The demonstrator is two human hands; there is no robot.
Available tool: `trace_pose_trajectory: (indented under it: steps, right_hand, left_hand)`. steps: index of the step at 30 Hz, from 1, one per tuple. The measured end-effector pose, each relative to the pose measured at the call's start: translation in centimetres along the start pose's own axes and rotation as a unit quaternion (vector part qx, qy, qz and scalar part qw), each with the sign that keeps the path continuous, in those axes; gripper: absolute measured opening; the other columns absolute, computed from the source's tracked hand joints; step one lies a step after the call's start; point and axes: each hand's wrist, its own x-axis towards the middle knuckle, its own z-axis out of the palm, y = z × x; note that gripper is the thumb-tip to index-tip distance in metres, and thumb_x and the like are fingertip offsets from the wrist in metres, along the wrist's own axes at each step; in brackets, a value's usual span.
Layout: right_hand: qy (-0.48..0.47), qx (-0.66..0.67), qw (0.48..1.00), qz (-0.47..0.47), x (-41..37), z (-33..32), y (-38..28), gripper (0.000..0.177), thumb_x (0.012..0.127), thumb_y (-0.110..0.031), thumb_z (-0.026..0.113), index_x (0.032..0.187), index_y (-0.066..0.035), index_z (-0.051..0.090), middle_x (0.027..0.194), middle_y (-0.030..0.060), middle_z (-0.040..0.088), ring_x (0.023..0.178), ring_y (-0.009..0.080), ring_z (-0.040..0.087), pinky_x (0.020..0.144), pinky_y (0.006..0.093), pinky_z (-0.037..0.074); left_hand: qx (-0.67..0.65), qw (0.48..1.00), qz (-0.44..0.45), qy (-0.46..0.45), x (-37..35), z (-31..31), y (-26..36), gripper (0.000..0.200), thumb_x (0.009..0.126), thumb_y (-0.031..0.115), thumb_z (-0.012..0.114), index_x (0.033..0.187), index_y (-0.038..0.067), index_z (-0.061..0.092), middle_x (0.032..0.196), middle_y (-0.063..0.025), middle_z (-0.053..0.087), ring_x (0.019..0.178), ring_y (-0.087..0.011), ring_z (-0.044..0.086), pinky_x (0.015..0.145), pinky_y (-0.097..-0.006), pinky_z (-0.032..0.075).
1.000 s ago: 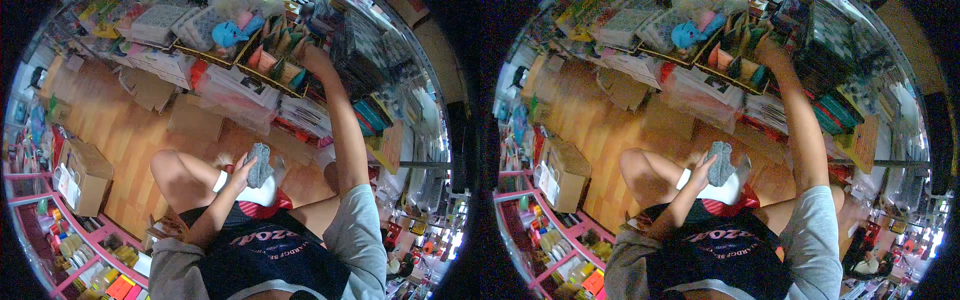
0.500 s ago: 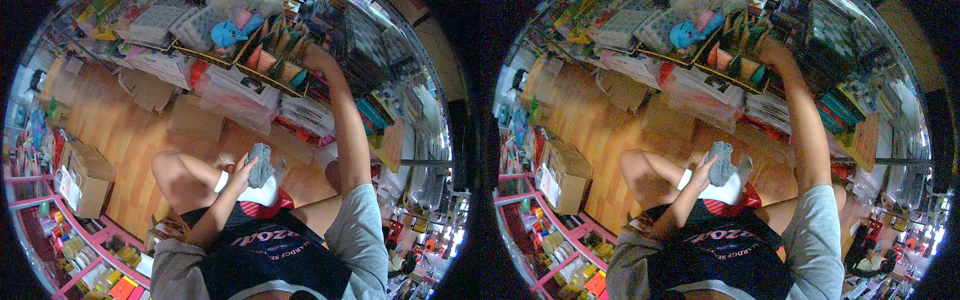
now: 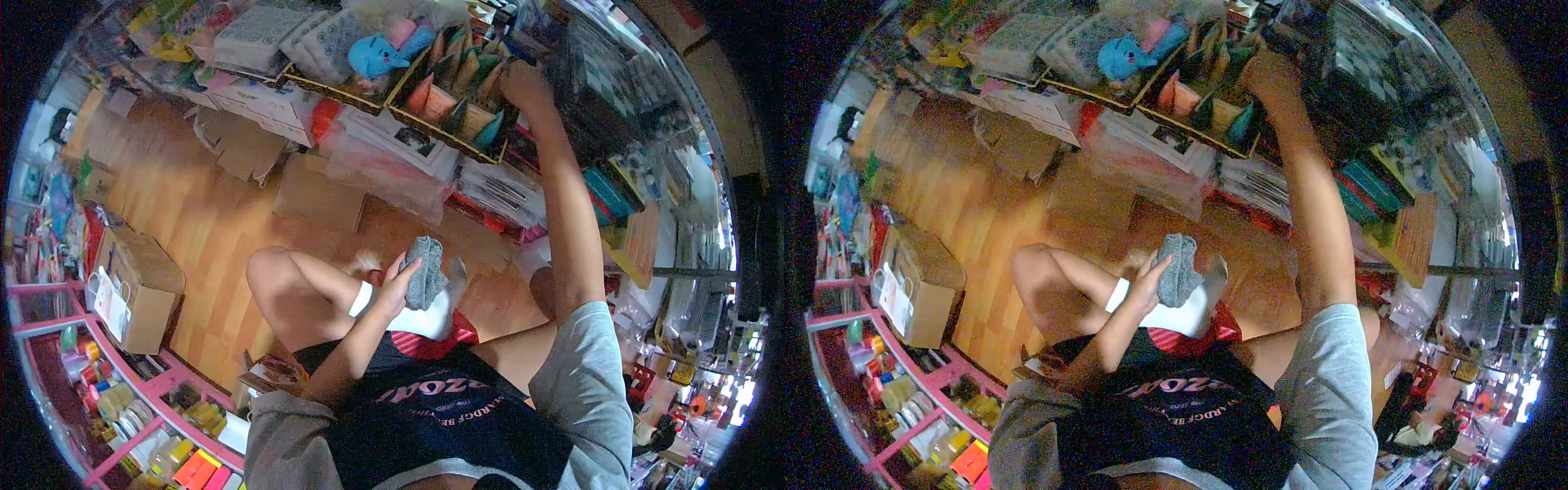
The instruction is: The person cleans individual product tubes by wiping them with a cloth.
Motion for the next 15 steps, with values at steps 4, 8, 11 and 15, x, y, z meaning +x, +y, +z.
trace_pose_trajectory:
  steps: [4, 8, 11, 15]
  right_hand:
    - [-0.017, -0.024, 0.999, 0.038, 2.9, 0.5, 1.0, 0.03, 0.072, -0.021, 0.052, 0.092, 0.002, 0.057, 0.094, 0.0221, 0.056, 0.089, 0.0359, 0.054, 0.074, 0.0419, 0.045]
    - [0.017, -0.037, 0.998, 0.046, 5.6, 4.4, 2.3, 0.027, 0.072, -0.019, 0.054, 0.088, 0.001, 0.059, 0.096, 0.0214, 0.056, 0.092, 0.0334, 0.054, 0.076, 0.0412, 0.044]
    - [0.062, 0.188, 0.98, 0.032, 6.7, 6.7, 3.5, 0.046, 0.069, -0.015, 0.058, 0.113, -0.009, 0.045, 0.1, 0.0196, 0.055, 0.095, 0.0339, 0.052, 0.08, 0.0415, 0.042]
    - [-0.014, 0.026, 0.997, 0.073, 5.3, 4.3, 2.1, 0.026, 0.072, -0.019, 0.055, 0.086, 0.002, 0.059, 0.09, 0.0203, 0.058, 0.087, 0.0325, 0.056, 0.07, 0.0403, 0.046]
  left_hand:
    - [-0.003, 1.0, 0.002, 0.009, -0.2, 0.4, 0.3, 0.03, 0.081, 0.013, 0.053, 0.108, 0.002, 0.046, 0.098, -0.006, 0.055, 0.089, -0.0134, 0.053, 0.08, -0.0251, 0.04]
    - [0.017, 1.0, 0.002, 0.023, -0.2, 0.4, 0.3, 0.03, 0.081, 0.013, 0.053, 0.107, 0.002, 0.047, 0.097, -0.0066, 0.055, 0.089, -0.0138, 0.053, 0.08, -0.0251, 0.04]
    - [0.013, 1.0, 0.004, 0.024, -0.8, 1.1, 1.1, 0.03, 0.08, 0.014, 0.054, 0.107, 0.002, 0.047, 0.097, -0.0069, 0.055, 0.088, -0.0142, 0.053, 0.079, -0.0252, 0.041]
    - [0.005, 1.0, 0.01, 0.017, 0.0, 0.2, 0.3, 0.029, 0.08, 0.015, 0.054, 0.105, 0.002, 0.047, 0.096, -0.0068, 0.055, 0.088, -0.0145, 0.054, 0.078, -0.0261, 0.042]
